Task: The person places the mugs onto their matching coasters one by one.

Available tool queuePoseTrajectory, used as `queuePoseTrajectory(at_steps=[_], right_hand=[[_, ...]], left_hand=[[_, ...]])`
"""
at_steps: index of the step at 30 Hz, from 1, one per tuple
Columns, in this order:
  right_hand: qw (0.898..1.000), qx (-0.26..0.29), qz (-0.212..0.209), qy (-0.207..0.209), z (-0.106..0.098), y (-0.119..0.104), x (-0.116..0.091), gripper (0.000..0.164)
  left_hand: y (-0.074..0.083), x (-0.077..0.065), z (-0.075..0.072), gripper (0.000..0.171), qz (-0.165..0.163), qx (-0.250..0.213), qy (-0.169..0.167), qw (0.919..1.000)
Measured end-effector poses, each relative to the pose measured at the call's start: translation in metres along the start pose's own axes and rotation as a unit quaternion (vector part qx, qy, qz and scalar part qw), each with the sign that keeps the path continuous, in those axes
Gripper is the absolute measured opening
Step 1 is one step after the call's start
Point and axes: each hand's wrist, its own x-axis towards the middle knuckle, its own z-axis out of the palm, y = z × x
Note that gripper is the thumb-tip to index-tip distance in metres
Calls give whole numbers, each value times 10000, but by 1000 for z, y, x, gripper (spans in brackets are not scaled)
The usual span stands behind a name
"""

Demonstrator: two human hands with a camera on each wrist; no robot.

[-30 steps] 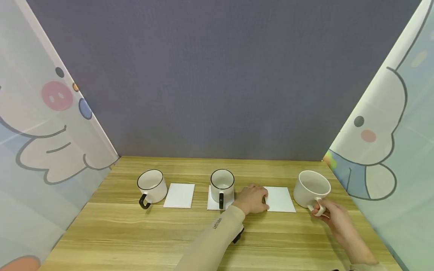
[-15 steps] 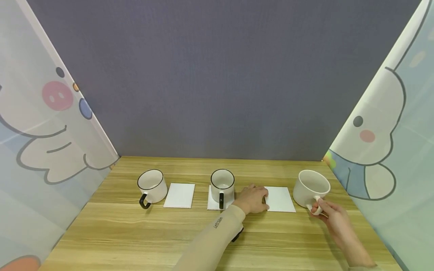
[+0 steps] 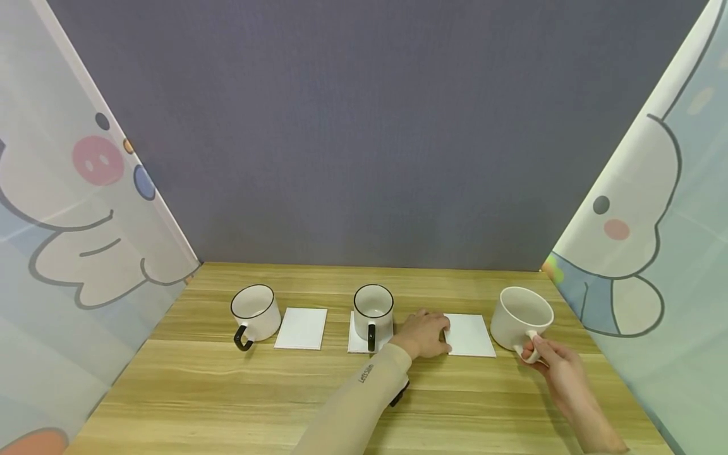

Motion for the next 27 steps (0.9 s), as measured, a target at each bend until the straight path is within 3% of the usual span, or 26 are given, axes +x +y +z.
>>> queuePoseTrajectory(at_steps=[27], right_hand=[[9982,499,-319,105,14,-7,-7,29]], left_hand=[[-1,2,2,33,-4,57,-3,10000]])
